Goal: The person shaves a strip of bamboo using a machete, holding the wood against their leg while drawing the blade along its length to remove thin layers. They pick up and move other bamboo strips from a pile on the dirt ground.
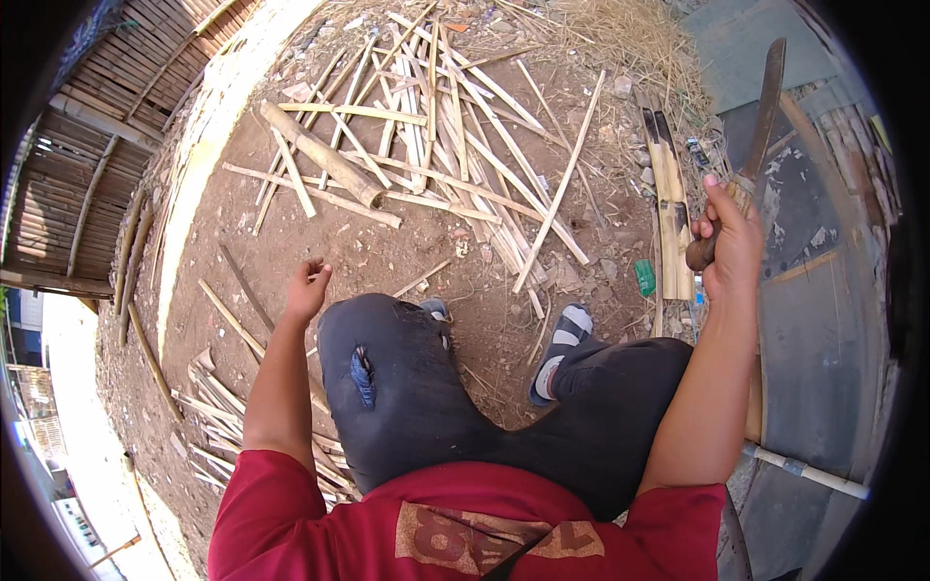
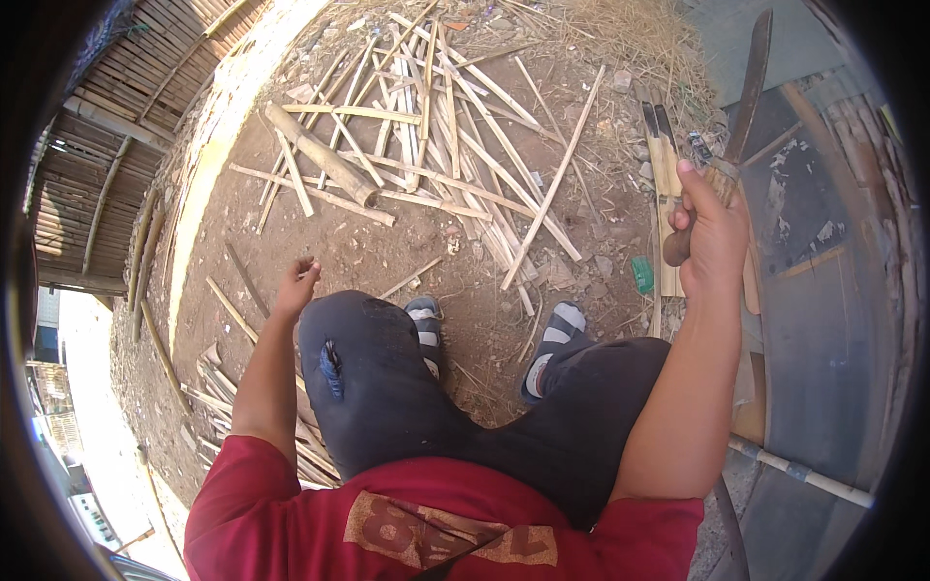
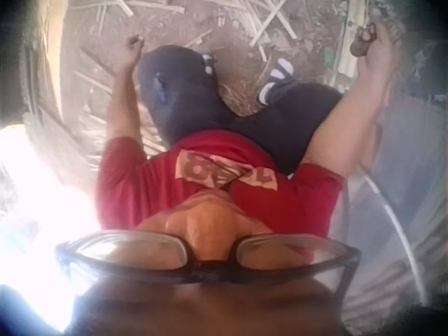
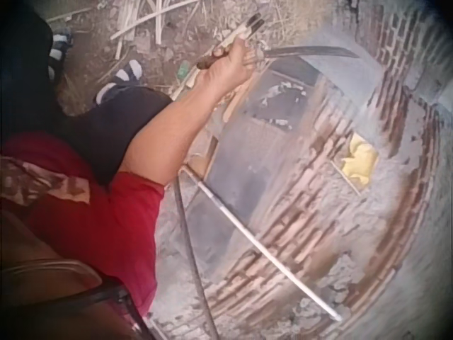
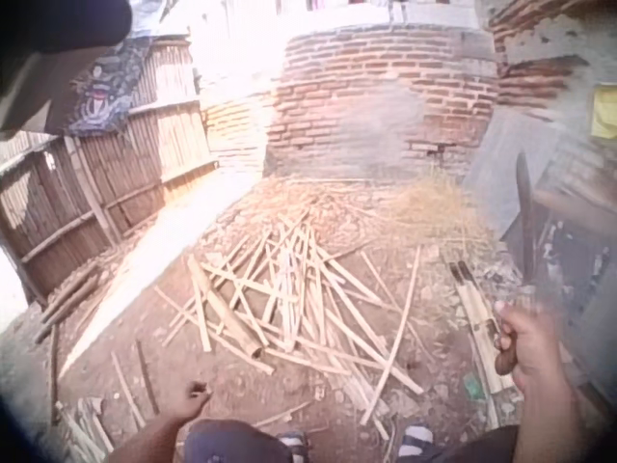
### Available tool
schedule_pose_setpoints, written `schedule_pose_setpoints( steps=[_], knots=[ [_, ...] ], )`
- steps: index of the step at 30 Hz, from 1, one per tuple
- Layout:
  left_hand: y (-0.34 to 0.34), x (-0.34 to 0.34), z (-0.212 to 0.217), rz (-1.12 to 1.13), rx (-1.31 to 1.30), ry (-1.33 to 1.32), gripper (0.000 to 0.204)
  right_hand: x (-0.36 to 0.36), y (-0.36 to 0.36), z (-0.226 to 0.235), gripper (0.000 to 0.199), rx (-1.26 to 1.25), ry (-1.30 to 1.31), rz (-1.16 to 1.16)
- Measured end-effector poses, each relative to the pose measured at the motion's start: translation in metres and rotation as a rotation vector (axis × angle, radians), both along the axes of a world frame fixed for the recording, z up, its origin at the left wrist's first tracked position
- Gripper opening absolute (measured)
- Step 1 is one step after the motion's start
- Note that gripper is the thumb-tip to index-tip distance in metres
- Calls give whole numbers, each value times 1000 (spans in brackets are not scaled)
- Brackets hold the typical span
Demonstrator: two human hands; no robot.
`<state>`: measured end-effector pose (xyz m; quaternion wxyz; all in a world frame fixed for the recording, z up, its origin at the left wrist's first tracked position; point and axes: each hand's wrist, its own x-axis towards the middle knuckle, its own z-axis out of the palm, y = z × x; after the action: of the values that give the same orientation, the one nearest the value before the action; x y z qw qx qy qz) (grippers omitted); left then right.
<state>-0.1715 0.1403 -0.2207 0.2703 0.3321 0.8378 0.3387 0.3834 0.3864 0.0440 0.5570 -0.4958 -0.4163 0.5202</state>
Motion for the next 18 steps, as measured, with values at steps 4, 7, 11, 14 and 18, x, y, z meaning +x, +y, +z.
schedule_pose_setpoints(
  steps=[4, 7, 11, 14, 18],
  knots=[
    [133, 48, 119, -330, 41, 94, 53, 9, 4, -1, 26, -1, 34, -37],
    [215, 94, 159, -561, -23, 212, 58, 18, 7, -2, 25, 1, 42, -31],
    [288, 181, 146, -628, -356, 68, 72, 35, 14, -5, 25, -26, 58, -9],
    [291, 248, 73, -639, -413, 228, 70, 42, 15, -5, 24, -17, 85, -21],
    [264, 336, -27, -709, -601, 240, 91, 60, 18, -12, 23, -43, 54, -49]
  ],
)
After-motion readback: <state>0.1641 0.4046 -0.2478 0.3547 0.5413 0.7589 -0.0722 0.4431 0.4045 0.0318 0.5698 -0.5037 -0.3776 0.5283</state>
